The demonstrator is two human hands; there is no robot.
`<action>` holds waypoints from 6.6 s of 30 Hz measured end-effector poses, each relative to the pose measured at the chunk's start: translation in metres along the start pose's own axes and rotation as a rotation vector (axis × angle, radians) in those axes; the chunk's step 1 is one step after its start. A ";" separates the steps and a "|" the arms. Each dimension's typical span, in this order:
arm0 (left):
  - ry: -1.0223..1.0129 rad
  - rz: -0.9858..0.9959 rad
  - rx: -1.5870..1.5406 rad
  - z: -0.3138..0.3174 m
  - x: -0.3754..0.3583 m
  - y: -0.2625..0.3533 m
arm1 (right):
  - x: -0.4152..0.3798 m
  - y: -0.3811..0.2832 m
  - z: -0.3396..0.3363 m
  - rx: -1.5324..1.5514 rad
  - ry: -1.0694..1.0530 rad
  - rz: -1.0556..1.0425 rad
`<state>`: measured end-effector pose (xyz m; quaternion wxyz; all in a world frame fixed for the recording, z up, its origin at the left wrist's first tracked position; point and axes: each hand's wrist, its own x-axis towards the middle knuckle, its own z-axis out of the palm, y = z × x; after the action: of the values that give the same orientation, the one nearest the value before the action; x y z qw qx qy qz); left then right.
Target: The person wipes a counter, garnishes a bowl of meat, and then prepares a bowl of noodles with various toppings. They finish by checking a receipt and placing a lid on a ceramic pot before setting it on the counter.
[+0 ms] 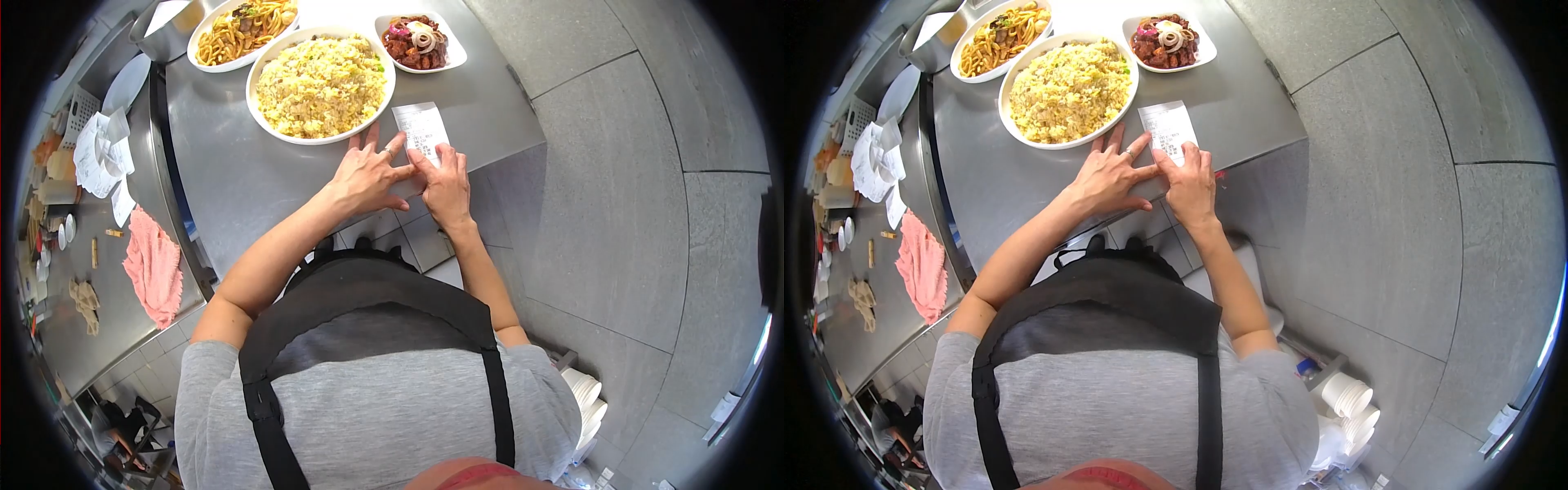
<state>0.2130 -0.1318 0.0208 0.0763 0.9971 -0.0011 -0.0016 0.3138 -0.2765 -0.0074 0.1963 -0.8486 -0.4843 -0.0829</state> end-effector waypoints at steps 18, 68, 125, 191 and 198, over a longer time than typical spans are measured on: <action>-0.023 0.013 0.027 -0.001 0.002 0.000 | 0.000 0.000 0.001 -0.013 -0.001 -0.030; -0.060 0.025 0.003 -0.007 0.003 0.004 | 0.002 0.021 -0.007 -0.170 0.010 0.180; -0.098 0.048 0.010 -0.002 0.001 -0.002 | -0.013 -0.002 -0.001 -0.131 -0.033 0.078; -0.019 0.019 -0.233 0.007 -0.014 -0.007 | 0.390 0.132 -0.399 -0.331 1.271 0.098; -0.051 0.040 -0.219 0.010 -0.009 -0.008 | 0.391 0.149 -0.389 -0.610 1.133 0.151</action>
<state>0.2037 -0.1250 0.0095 0.1849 0.9822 -0.0227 -0.0257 0.6625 -0.1960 0.4381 0.1766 -0.7226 -0.1995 -0.6378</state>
